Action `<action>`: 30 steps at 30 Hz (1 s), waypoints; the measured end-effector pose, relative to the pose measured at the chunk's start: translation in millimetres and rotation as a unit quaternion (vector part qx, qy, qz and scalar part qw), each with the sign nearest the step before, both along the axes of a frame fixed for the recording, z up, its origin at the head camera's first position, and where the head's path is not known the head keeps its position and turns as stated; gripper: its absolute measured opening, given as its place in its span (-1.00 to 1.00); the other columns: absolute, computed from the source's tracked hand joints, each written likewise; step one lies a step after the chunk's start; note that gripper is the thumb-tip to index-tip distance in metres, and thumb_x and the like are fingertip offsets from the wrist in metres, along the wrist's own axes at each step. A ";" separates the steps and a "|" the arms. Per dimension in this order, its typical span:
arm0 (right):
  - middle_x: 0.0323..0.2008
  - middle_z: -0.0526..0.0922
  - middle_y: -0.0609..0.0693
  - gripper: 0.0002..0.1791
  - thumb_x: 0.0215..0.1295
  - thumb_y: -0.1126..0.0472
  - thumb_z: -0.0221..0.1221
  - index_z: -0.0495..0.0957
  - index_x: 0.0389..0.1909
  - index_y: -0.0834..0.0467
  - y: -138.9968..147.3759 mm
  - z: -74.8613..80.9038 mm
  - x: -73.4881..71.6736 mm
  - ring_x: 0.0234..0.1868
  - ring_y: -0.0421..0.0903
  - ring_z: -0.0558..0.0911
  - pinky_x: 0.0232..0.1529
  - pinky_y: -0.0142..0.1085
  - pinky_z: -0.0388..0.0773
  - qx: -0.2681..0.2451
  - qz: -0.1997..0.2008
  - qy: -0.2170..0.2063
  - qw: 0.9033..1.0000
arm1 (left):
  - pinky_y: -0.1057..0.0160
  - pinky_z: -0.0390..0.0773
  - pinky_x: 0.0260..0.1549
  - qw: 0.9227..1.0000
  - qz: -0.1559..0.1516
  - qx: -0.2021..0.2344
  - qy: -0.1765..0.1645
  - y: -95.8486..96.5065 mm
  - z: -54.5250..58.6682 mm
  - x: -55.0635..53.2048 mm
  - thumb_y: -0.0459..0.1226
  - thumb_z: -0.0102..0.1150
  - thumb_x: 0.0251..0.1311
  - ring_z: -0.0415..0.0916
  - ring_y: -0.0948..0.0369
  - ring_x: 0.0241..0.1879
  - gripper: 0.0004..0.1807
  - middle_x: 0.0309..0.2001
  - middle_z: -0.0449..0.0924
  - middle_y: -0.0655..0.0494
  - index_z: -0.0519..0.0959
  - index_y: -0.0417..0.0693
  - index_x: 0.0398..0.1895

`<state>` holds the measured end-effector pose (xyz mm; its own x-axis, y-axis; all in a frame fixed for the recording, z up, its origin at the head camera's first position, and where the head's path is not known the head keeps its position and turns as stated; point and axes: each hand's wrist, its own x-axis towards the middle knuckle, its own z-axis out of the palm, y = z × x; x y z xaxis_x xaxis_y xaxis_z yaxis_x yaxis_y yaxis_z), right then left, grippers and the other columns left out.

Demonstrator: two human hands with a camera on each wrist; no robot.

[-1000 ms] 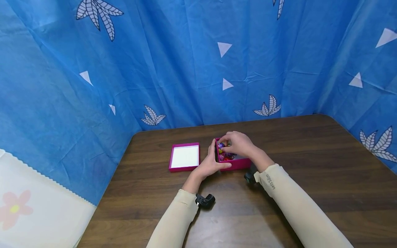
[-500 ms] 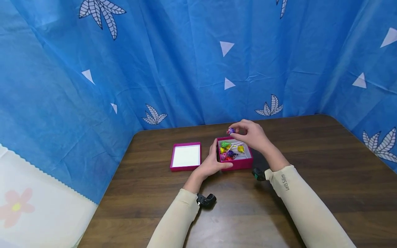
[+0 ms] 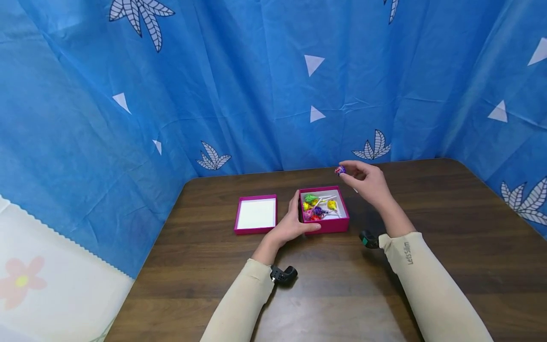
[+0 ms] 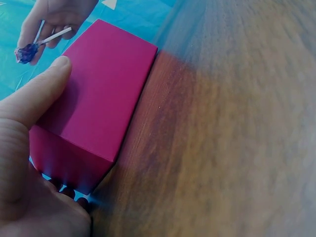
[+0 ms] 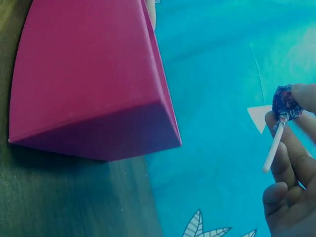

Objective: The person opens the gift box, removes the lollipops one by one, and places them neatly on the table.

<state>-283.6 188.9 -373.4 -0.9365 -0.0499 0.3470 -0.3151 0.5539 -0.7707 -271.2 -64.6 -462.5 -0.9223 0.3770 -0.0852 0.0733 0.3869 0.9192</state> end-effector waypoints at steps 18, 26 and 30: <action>0.16 0.64 0.17 -0.43 0.34 -0.20 0.20 0.56 0.26 0.00 26.9 -20.9 -2.1 0.10 0.10 0.56 0.00 -0.21 0.55 -0.009 -0.058 -0.064 0.996 | -0.17 0.15 0.49 1.000 -0.003 0.001 -0.001 1.3 0.7 0.4 0.05 0.47 0.00 -0.08 -0.01 0.56 0.32 0.63 -0.27 0.08 -0.37 0.39 0.60; 0.14 0.64 0.20 -0.44 0.38 -0.17 0.17 0.54 0.26 0.05 33.7 -34.5 -5.8 0.08 0.13 0.57 0.03 -0.13 0.57 0.010 -0.060 -0.080 0.995 | -0.18 0.13 0.49 1.000 -0.002 0.000 0.000 0.3 2.5 -0.5 0.05 0.46 0.01 -0.07 -0.01 0.56 0.32 0.62 -0.25 0.07 -0.37 0.38 0.60; 0.17 0.62 0.21 -0.45 0.39 -0.16 0.17 0.53 0.27 0.06 36.3 -43.8 -7.4 0.13 0.16 0.55 0.12 0.00 0.57 0.011 -0.065 -0.094 0.993 | -0.17 0.13 0.50 1.000 -0.003 -0.003 -0.002 -1.1 1.1 0.0 0.05 0.47 0.01 -0.08 -0.01 0.56 0.32 0.63 -0.27 0.08 -0.38 0.38 0.60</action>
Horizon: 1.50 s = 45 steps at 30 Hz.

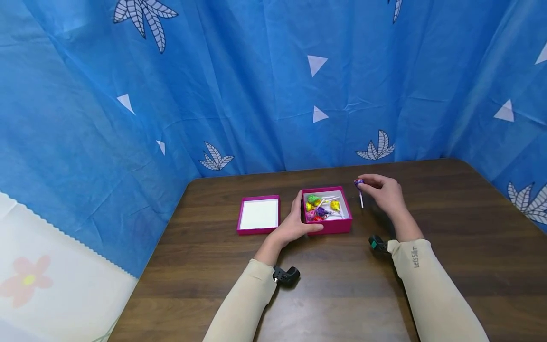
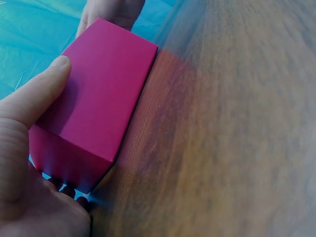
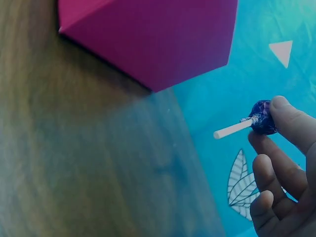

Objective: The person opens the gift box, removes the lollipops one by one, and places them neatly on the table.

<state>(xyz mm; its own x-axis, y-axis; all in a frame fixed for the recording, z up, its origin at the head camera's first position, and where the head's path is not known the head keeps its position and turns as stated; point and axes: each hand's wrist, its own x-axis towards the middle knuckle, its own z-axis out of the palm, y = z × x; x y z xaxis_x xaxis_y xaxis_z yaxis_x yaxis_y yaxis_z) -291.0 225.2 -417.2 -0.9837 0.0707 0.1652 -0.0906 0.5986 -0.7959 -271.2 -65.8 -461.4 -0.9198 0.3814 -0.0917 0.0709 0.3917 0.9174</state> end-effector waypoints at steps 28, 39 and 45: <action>0.12 0.63 0.28 -0.61 0.50 0.12 0.11 0.54 0.25 0.17 5.0 -37.1 -12.6 -0.38 -0.07 0.58 -0.42 -0.45 0.57 0.014 0.009 -0.014 1.000 | -0.21 0.12 0.49 1.000 -0.002 0.000 0.001 -0.2 0.0 -0.2 0.07 0.46 0.01 -0.10 -0.01 0.57 0.30 0.63 -0.26 0.12 -0.36 0.46 0.59; 0.13 0.61 0.27 -0.63 0.51 0.11 0.09 0.57 0.22 0.14 6.7 -41.3 -12.4 -0.20 0.05 0.55 -0.37 -0.44 0.53 0.032 0.015 -0.027 0.999 | -0.20 0.06 0.51 1.000 -0.006 -0.002 0.002 -1.0 0.7 0.4 0.08 0.45 0.03 -0.12 -0.02 0.59 0.30 0.64 -0.29 0.10 -0.38 0.45 0.60; 0.19 0.59 0.29 -0.63 0.51 0.12 0.09 0.57 0.21 0.16 5.2 -41.3 -11.4 0.05 0.20 0.56 0.02 -0.04 0.60 0.044 0.016 -0.023 0.999 | -0.21 0.07 0.50 1.000 -0.002 -0.006 0.002 -0.7 -0.3 0.3 0.10 0.44 0.03 -0.12 -0.02 0.59 0.30 0.64 -0.28 0.11 -0.38 0.46 0.59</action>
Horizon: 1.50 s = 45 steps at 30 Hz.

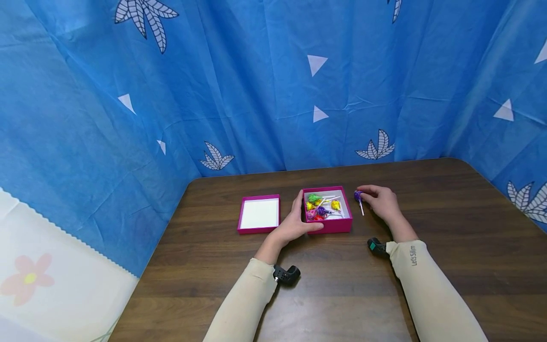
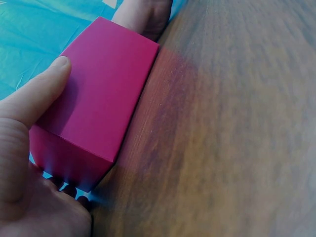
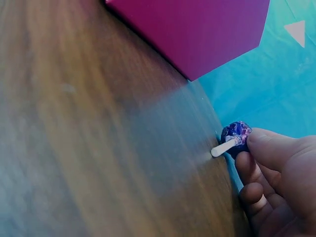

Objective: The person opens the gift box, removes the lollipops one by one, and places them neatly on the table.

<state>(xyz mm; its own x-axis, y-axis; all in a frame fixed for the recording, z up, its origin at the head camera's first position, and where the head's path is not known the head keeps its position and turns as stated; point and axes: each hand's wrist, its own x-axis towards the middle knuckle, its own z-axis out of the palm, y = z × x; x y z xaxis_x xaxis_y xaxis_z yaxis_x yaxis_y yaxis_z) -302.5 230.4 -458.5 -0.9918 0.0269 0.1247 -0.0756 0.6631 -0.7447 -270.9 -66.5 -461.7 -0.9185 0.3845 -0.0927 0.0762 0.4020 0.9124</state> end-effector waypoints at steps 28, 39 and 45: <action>0.31 0.48 0.32 -0.58 0.51 0.14 0.08 0.50 0.29 0.19 -4.3 0.6 1.3 0.26 0.28 0.45 0.30 0.21 0.37 0.001 -0.013 0.023 1.000 | -0.19 0.10 0.50 1.000 0.002 0.006 0.000 -1.3 -1.9 -1.5 0.08 0.45 0.03 -0.11 -0.01 0.58 0.30 0.64 -0.28 0.11 -0.37 0.46 0.59; 0.37 0.42 0.29 -0.57 0.52 0.11 0.07 0.48 0.32 0.15 -7.3 5.2 3.8 0.33 0.28 0.39 0.36 0.21 0.34 -0.026 -0.021 0.023 0.999 | -0.20 0.10 0.50 1.000 0.001 0.007 -0.002 -0.3 -1.5 -0.2 0.08 0.45 0.03 -0.10 -0.02 0.58 0.30 0.64 -0.28 0.09 -0.37 0.44 0.60; 0.33 0.47 0.25 -0.58 0.51 0.08 0.08 0.50 0.29 0.12 -9.9 10.2 2.8 0.26 0.24 0.44 0.30 0.17 0.41 -0.032 -0.020 0.047 0.998 | -0.19 0.09 0.50 1.000 0.002 0.010 -0.003 0.2 -0.8 -0.5 0.08 0.45 0.03 -0.09 -0.02 0.57 0.31 0.63 -0.26 0.07 -0.38 0.41 0.60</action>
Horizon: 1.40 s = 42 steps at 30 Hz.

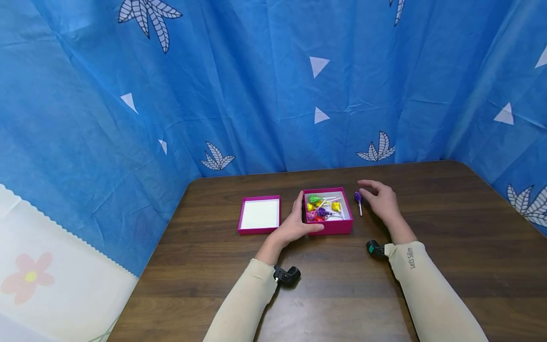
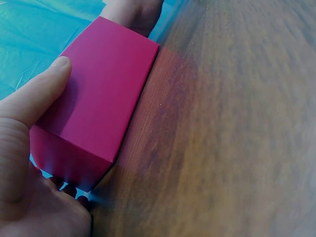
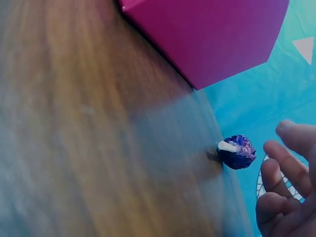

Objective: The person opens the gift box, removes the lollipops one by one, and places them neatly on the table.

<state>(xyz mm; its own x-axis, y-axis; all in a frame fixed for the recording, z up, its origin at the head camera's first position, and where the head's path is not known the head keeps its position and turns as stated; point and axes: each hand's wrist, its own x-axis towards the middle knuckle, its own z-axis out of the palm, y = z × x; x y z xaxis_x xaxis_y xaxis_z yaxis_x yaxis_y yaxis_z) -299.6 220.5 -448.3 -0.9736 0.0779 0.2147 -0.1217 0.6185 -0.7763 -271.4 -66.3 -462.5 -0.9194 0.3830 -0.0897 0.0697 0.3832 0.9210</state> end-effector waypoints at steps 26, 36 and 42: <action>0.15 0.65 0.10 -0.64 0.44 0.03 0.18 0.62 0.16 0.04 -38.9 50.9 15.3 -0.03 0.01 0.57 -0.11 -0.37 0.50 -0.009 0.043 0.074 0.996 | -0.21 0.09 0.50 1.000 0.001 -0.007 -0.008 0.7 -2.2 0.8 0.11 0.45 0.01 -0.10 -0.03 0.58 0.31 0.63 -0.26 0.08 -0.37 0.46 0.59; 0.10 0.69 0.09 -0.66 0.36 0.12 0.27 0.64 0.13 0.06 -56.7 44.9 14.3 -0.09 0.00 0.60 -0.11 -0.35 0.54 0.005 0.079 0.071 0.994 | -0.23 0.08 0.49 1.000 -0.006 -0.006 -0.009 -0.6 -0.7 -0.2 0.13 0.45 -0.01 -0.10 -0.03 0.58 0.32 0.63 -0.25 0.10 -0.38 0.47 0.59; 0.09 0.69 0.08 -0.65 0.34 0.11 0.29 0.64 0.12 0.04 -64.3 45.5 11.4 -0.10 -0.02 0.59 -0.09 -0.29 0.57 0.016 0.102 0.042 0.994 | -0.22 0.15 0.47 1.000 -0.006 -0.002 -0.008 -1.6 0.4 -1.1 0.13 0.45 -0.02 -0.06 -0.02 0.56 0.32 0.61 -0.21 0.11 -0.38 0.47 0.59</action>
